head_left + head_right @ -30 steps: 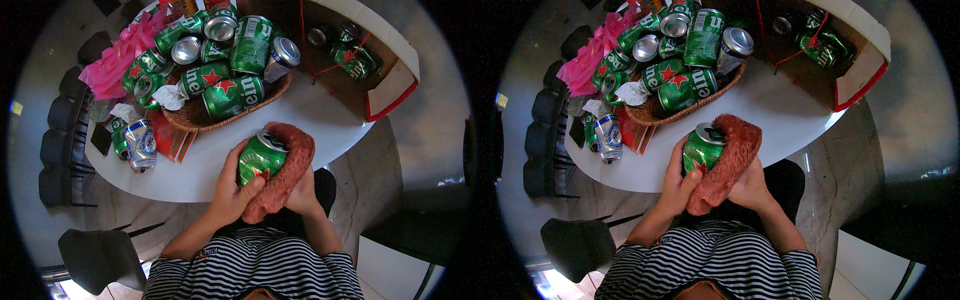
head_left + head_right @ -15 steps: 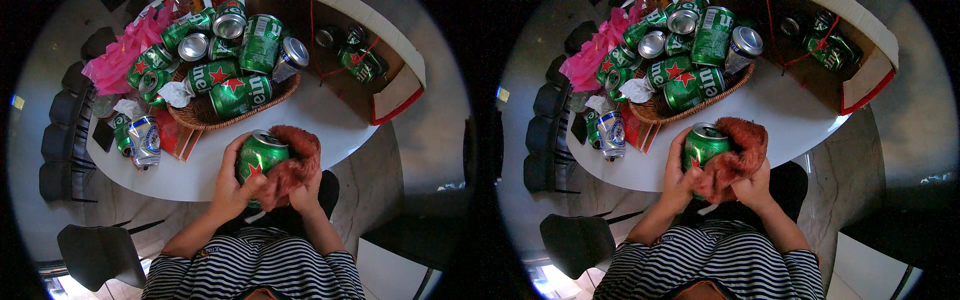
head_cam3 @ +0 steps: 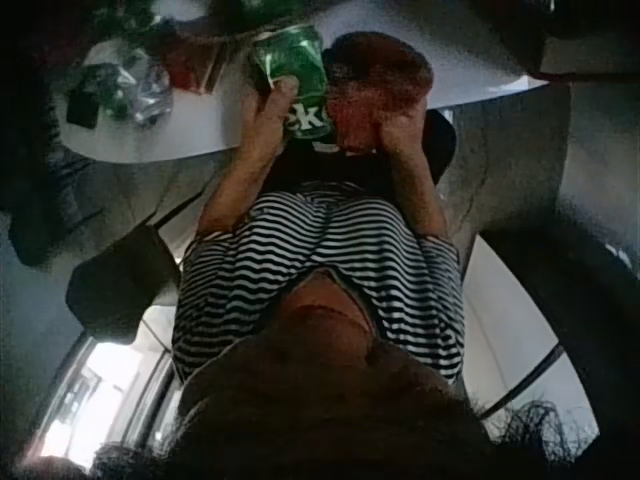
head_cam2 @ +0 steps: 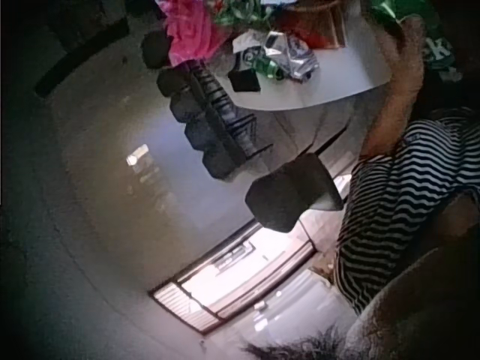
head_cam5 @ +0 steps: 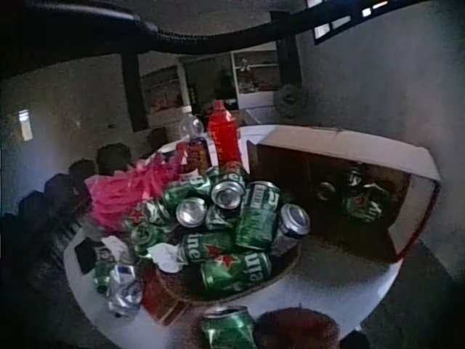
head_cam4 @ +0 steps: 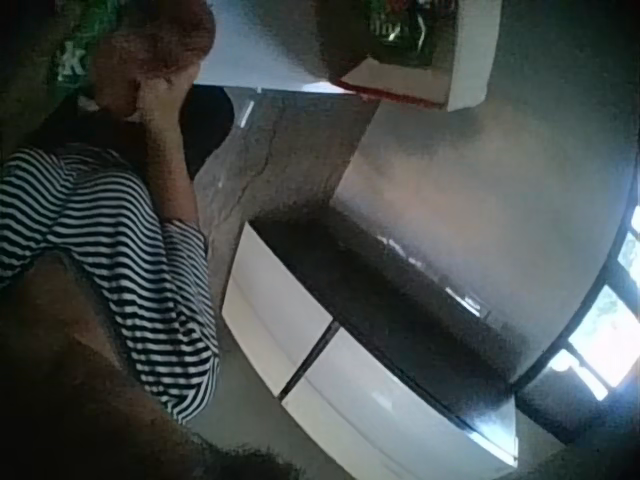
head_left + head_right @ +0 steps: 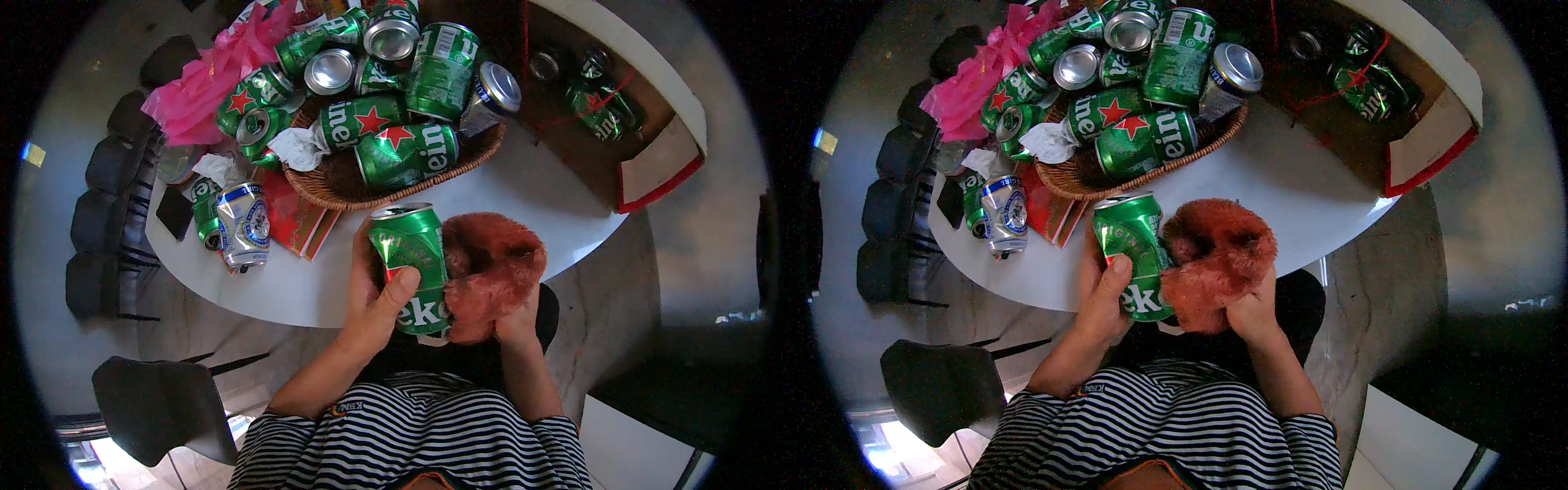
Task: The person wipes several green and silver beverage cans with a reddish cloth while seated at a white table. They handle each can one at a time, rotating it to wipe different sides, and place the cleaned cans into a cardboard box.
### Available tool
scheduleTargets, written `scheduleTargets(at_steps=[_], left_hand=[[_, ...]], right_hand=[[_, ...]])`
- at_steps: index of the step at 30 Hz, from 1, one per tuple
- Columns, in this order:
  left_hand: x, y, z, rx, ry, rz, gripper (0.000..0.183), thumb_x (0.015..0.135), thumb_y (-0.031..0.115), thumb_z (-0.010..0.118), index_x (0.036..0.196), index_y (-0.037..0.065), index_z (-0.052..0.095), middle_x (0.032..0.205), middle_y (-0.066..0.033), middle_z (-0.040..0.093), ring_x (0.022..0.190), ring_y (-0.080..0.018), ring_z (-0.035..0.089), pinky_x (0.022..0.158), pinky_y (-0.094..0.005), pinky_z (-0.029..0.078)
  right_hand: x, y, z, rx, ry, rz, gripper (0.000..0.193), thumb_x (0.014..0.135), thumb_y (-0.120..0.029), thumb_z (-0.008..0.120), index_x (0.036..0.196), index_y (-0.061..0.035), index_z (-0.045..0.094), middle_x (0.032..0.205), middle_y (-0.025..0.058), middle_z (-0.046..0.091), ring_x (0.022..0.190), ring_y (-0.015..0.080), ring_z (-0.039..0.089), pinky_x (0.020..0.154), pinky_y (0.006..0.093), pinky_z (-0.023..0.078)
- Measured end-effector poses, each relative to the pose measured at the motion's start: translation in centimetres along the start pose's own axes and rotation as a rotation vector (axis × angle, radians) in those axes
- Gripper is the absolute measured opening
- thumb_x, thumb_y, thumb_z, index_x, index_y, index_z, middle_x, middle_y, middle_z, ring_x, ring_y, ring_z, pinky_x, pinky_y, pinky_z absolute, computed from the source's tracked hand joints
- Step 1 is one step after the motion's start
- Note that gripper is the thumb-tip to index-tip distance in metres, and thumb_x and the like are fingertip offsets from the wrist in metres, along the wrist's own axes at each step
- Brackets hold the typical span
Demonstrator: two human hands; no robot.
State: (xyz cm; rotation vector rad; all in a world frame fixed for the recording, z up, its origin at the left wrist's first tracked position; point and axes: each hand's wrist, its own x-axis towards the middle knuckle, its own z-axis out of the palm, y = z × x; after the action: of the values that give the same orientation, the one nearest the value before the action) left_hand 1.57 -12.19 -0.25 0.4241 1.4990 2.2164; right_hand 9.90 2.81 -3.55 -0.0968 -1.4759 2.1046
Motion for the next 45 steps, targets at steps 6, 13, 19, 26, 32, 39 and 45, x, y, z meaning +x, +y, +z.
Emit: scheduleTargets(at_steps=[6,13,19,26,32,39,45], left_hand=[[0.0,0.9,0.5,-0.137,-0.078,-0.046,0.087,0.072,0.028,0.077,0.137,0.004,0.023,0.119,-0.0105,0.047,0.105,-0.0180,0.050,0.090,-0.0315,0.043],[-0.5,1.7,0.9,-0.055,0.143,0.163,0.080,0.071,0.015,0.074,0.132,0.004,0.023,0.121,-0.0146,0.047,0.107,-0.0207,0.051,0.092,-0.0358,0.043],[-0.7,0.7,1.7,-0.046,0.066,0.259,0.088,0.066,0.005,0.067,0.135,0.007,0.013,0.128,-0.0216,0.041,0.119,-0.0300,0.044,0.102,-0.0421,0.034],[-0.6,2.4,0.1,-0.054,-0.113,0.038,0.089,0.063,0.027,0.083,0.129,0.005,0.028,0.120,-0.0130,0.045,0.111,-0.0205,0.049,0.092,-0.0331,0.044],[-1.2,1.1,0.5,-0.053,0.066,-0.032,0.083,0.064,0.023,0.082,0.127,0.006,0.032,0.111,-0.0064,0.047,0.102,-0.0158,0.050,0.088,-0.0301,0.045],[-0.5,0.9,-1.2,0.134,-0.234,-0.067,0.082,0.068,0.031,0.079,0.130,0.007,0.030,0.115,-0.0077,0.046,0.108,-0.0174,0.048,0.091,-0.0310,0.043],[-0.9,1.9,0.4,-0.147,-0.217,-0.295,0.072,0.078,0.037,0.068,0.130,0.003,0.032,0.118,-0.0093,0.047,0.109,-0.0178,0.049,0.094,-0.0312,0.041]], right_hand=[[0.1,1.0,-0.9,0.492,-0.023,0.251,0.072,0.075,-0.024,0.069,0.133,0.0000,0.033,0.132,0.0167,0.042,0.121,0.0295,0.043,0.103,0.0416,0.034],[0.4,-1.0,1.3,0.045,-0.288,0.061,0.095,0.060,-0.023,0.082,0.135,0.0021,0.030,0.133,0.0159,0.042,0.125,0.0286,0.040,0.106,0.0390,0.029],[0.6,-0.2,2.8,-0.243,-0.297,-0.093,0.081,0.071,-0.025,0.074,0.136,0.0007,0.031,0.136,0.0159,0.039,0.126,0.0261,0.039,0.105,0.0381,0.029],[0.5,-3.1,1.3,-0.461,-0.176,-0.198,0.083,0.058,-0.022,0.084,0.126,0.0022,0.042,0.126,0.0143,0.049,0.114,0.0246,0.050,0.098,0.0373,0.038],[1.7,-3.0,1.3,-0.494,-0.153,-0.178,0.081,0.062,-0.032,0.077,0.127,0.0023,0.043,0.120,0.0157,0.054,0.109,0.0247,0.055,0.094,0.0362,0.042],[1.6,-3.0,0.2,-0.336,-0.109,-0.214,0.080,0.061,-0.030,0.080,0.124,0.0051,0.045,0.120,0.0182,0.054,0.106,0.0265,0.057,0.092,0.0375,0.044],[1.6,-2.9,0.5,-0.349,-0.043,-0.127,0.086,0.055,-0.030,0.085,0.124,0.0028,0.044,0.116,0.0155,0.056,0.103,0.0229,0.057,0.090,0.0355,0.045]])
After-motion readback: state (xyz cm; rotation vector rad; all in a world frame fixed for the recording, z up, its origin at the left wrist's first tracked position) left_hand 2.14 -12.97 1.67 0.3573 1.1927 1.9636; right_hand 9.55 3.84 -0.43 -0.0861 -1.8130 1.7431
